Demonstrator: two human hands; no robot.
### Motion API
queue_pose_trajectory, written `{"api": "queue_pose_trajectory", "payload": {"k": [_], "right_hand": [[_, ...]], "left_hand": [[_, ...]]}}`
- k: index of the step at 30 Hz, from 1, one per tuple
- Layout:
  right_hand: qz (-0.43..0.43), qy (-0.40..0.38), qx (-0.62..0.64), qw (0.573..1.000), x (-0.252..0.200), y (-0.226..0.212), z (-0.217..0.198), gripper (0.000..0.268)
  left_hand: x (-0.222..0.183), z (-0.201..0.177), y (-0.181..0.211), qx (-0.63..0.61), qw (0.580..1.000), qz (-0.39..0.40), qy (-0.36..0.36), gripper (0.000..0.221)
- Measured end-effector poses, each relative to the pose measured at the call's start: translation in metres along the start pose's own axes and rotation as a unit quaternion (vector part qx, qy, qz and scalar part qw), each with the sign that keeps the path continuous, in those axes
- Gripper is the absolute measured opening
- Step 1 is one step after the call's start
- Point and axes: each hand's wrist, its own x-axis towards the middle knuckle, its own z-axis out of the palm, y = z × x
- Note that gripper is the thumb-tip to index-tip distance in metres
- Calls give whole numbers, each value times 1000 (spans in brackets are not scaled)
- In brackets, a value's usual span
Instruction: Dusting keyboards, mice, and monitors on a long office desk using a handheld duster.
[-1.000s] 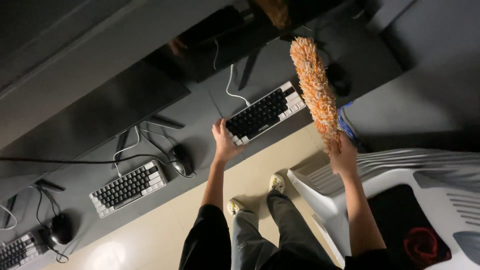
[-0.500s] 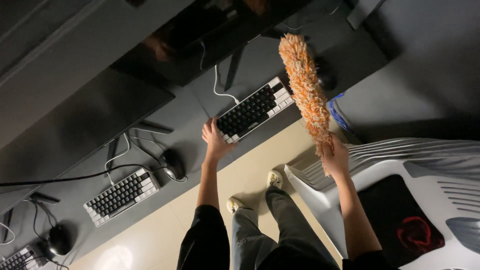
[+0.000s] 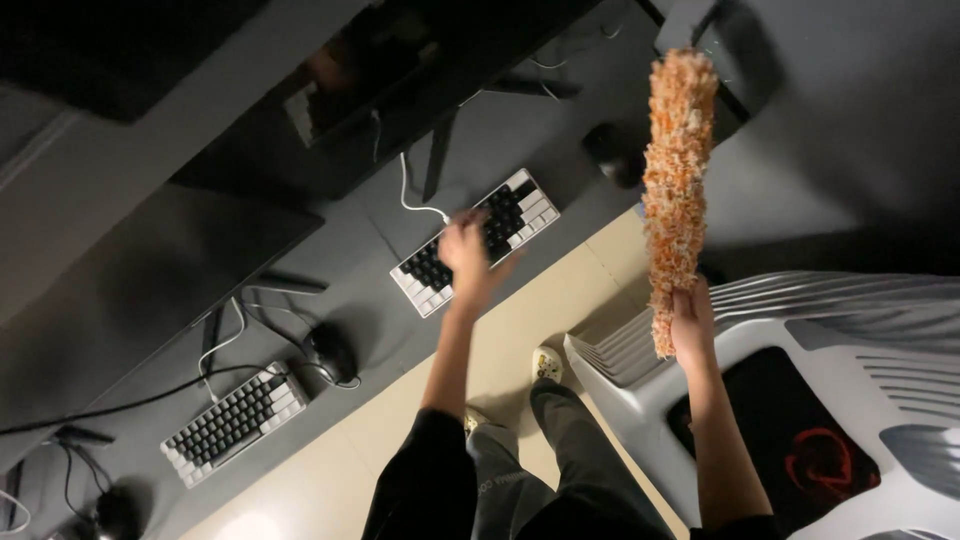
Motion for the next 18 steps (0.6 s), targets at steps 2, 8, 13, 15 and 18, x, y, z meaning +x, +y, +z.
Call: {"api": "queue_pose_trajectory", "payload": {"k": [2,8,13,15,18], "right_hand": [[-15,23,-56,998,-4,-11,1,27],[-181,56,-278,942,11,50,-37,36],[-201,89,-336,916,-1,62,-42,43],[-128,74,-296,944,-12,46,-38,39],[-153,62,-257,952,-21,29,-41,33]], "left_hand": [[18,35,19,-33,999,23,-31,89],[75,151,65,-52,987,82,-126,95],[112,177,111,131,951,9,-281,107],[118,190,114,183,953,25,-241,114],[122,208,103,192,944,27,-269,106]]}}
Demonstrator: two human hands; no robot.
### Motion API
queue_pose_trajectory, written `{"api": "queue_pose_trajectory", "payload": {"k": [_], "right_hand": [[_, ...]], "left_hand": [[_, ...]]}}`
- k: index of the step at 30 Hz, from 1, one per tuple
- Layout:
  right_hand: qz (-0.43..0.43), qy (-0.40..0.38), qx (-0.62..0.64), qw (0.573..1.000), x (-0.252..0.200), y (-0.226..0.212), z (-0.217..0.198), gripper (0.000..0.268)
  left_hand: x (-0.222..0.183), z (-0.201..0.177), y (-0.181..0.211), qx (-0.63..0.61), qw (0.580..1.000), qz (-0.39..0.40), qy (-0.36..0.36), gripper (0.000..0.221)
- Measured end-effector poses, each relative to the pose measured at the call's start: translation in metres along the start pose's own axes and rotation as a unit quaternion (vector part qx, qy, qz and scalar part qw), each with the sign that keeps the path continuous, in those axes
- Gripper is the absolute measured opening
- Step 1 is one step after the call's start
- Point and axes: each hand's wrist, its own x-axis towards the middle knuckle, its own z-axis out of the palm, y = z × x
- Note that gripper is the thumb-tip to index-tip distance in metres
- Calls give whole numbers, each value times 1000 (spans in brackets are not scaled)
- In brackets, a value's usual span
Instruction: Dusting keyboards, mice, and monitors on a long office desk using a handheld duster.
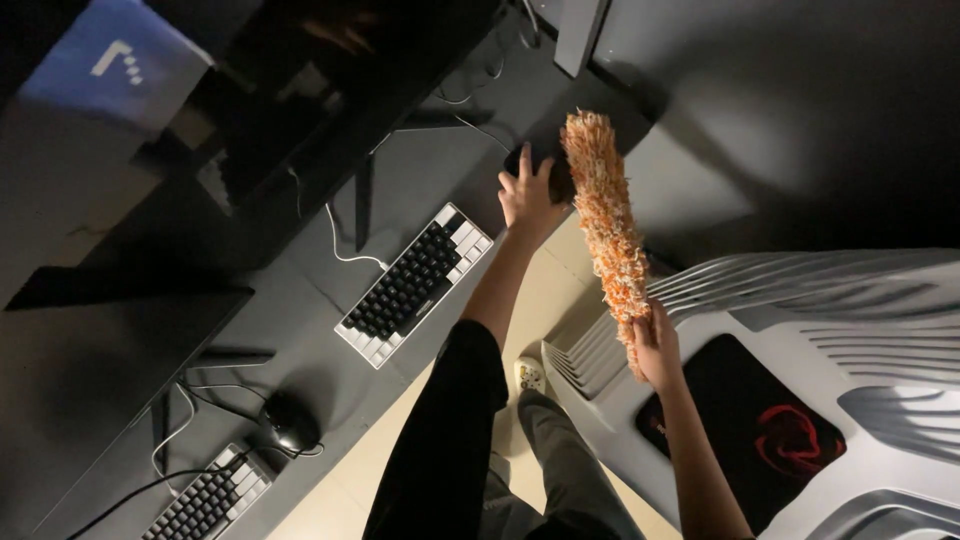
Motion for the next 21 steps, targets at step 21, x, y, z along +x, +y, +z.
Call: {"api": "queue_pose_trajectory", "payload": {"k": [21], "right_hand": [[-60,-11,-179,982,52,-16,7,39]], "left_hand": [[-33,-7,-72,-438,893,-81,69,130]]}}
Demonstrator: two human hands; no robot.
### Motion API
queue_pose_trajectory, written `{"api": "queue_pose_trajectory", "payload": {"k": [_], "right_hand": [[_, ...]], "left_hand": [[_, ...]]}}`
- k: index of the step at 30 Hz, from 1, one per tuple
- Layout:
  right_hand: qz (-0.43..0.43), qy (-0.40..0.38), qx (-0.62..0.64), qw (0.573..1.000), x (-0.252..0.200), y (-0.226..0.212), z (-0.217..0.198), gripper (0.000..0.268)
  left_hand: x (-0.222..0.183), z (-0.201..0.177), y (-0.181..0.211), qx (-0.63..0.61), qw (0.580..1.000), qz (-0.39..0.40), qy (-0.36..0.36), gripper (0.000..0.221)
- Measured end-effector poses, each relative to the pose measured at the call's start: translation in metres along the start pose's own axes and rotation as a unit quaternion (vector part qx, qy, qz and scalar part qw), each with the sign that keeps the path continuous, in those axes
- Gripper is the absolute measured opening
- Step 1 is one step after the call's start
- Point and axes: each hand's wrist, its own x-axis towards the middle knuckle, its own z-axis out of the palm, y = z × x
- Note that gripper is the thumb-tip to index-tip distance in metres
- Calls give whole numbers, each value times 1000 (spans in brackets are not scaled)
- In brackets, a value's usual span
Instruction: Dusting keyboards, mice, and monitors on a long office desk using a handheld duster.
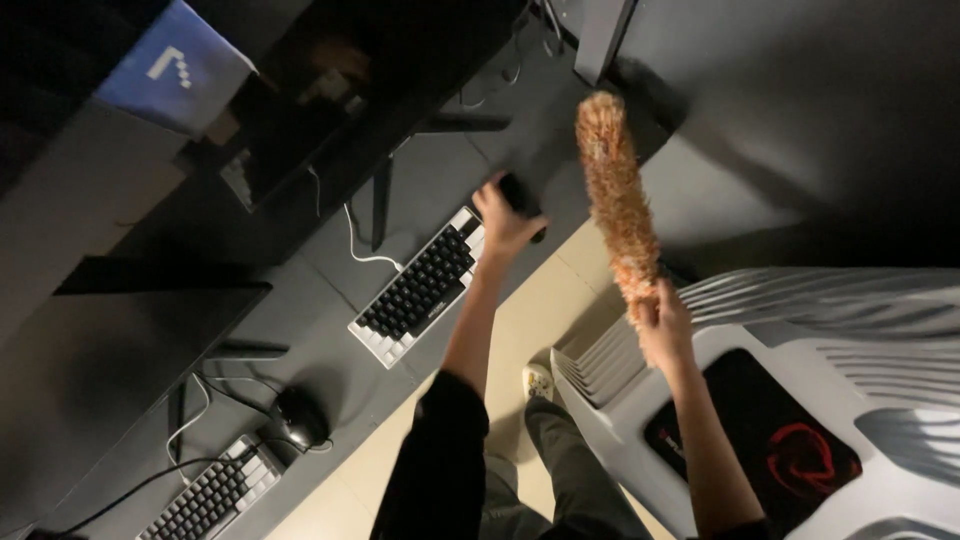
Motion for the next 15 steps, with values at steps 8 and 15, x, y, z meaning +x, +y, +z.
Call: {"api": "queue_pose_trajectory", "payload": {"k": [8,15], "right_hand": [[58,-245,103,962,59,-100,18,25],[-105,-219,168,955,119,-124,97,20]], "left_hand": [[-83,-58,4,-211,943,163,198,107],[-106,-75,19,-267,933,115,214,110]]}}
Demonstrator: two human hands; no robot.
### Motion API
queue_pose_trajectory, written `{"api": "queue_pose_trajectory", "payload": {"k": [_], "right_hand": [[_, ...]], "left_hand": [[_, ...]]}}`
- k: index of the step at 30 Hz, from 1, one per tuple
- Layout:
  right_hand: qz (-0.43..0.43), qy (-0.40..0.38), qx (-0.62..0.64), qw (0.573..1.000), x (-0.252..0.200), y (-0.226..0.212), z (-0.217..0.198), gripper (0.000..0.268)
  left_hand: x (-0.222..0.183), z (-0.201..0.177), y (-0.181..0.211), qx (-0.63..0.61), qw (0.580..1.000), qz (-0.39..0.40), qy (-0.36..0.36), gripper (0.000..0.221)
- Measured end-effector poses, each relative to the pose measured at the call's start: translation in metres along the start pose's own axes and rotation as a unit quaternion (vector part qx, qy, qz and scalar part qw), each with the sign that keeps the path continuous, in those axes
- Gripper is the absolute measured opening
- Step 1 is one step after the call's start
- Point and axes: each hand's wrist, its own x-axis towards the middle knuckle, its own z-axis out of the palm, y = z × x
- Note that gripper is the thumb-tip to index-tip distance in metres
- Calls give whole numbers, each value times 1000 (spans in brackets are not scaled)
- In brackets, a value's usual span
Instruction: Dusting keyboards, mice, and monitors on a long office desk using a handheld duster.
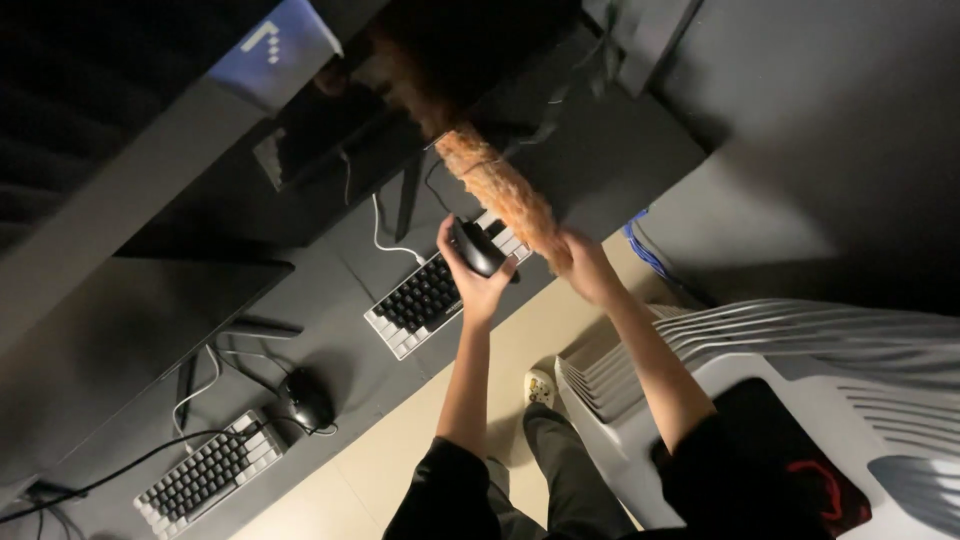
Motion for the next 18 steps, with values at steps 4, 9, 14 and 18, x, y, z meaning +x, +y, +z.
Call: {"api": "queue_pose_trajectory", "payload": {"k": [4,9,14,18], "right_hand": [[47,14,16,999,60,-1,23,11],[-204,74,-17,976,136,36,45,31],[-158,26,-53,986,192,44,36,34],[-63,158,41,985,225,36,6,15]], "left_hand": [[3,3,-3,15,999,34,-9,107],[10,12,4,-6,999,-27,-35,108],[17,22,-24,30,996,69,-48,98],[23,25,-30,131,986,69,-70,78]]}}
